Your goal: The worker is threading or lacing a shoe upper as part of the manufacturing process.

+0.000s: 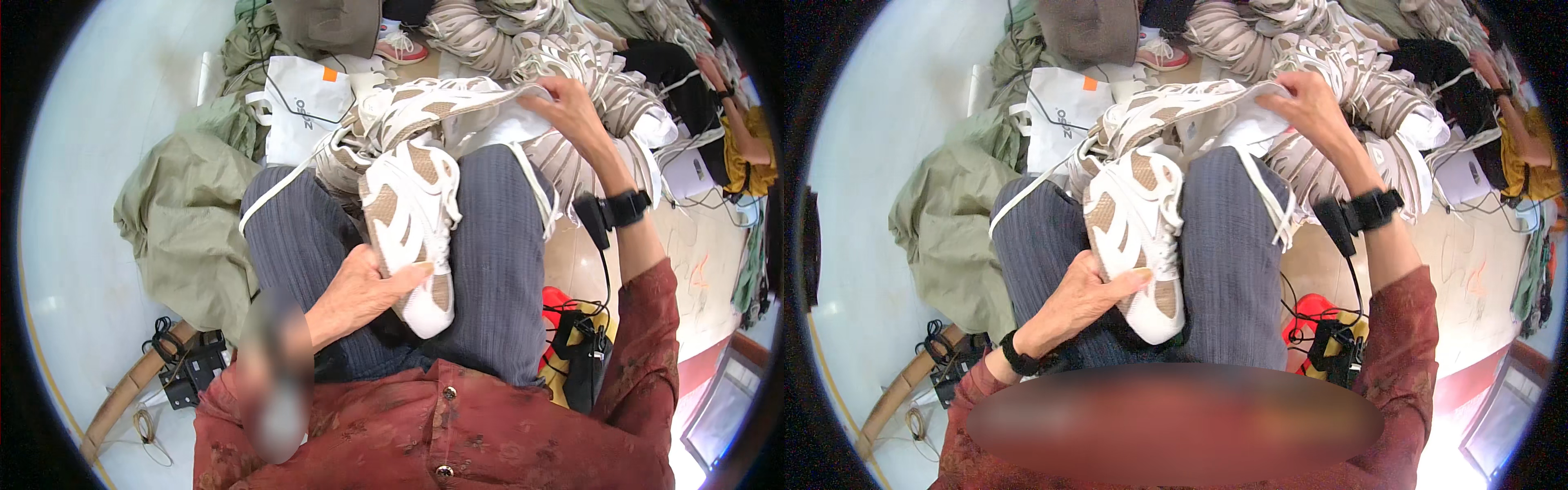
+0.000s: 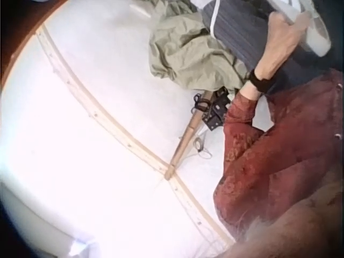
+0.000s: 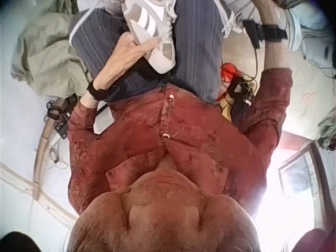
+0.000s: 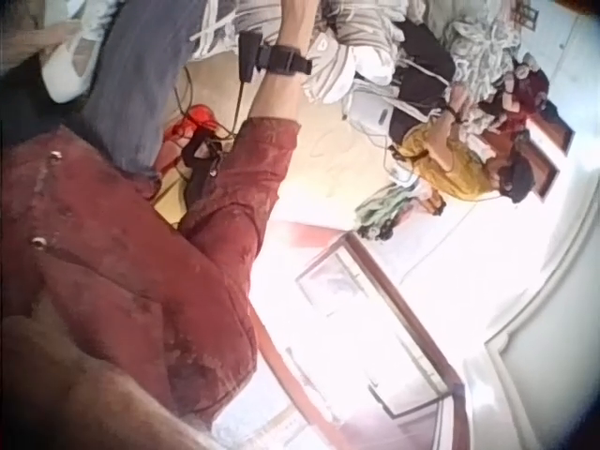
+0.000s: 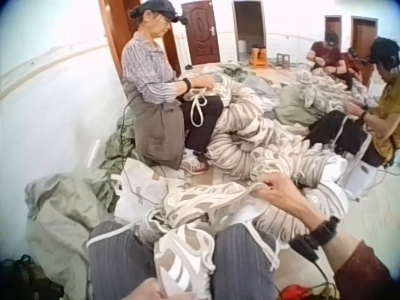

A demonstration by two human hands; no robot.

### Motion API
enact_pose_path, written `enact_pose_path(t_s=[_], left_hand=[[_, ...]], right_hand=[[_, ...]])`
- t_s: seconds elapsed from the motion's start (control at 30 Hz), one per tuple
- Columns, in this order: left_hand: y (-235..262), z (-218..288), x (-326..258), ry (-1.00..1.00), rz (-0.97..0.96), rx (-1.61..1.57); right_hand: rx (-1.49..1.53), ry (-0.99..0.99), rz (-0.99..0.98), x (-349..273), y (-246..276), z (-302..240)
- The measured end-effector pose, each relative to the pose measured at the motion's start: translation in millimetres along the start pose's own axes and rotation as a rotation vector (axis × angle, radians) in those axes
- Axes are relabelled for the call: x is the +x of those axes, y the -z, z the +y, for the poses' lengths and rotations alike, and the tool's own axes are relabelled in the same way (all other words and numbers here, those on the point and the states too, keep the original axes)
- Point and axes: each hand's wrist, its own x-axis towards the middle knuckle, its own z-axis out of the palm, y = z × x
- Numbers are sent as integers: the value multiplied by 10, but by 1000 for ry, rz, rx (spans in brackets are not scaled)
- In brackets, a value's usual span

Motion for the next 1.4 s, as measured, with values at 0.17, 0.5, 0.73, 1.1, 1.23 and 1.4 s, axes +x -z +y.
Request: enact_pose_path(t_s=[0.17, 0.5, 0.73, 1.1, 1.23, 1.4], left_hand=[[220, 269, 320, 135, -121, -233], [244, 424, 942, -98, -153, -557], [515, 356, 1041, -1046, -68, 353], [831, 570, 849, -295, -131, -700], [943, 346, 511, -113, 49, -797], [799, 176, 228, -59, 37, -820]], right_hand=[[-295, 493, 352, -210, -13, -236], [-231, 394, -295, -230, -134, -532], [-171, 331, -346, -9, -142, -177], [-248, 480, -208, 243, -31, -63], [-147, 447, -288, 197, -299, -179], [-101, 478, -212, 82, -359, -224]])
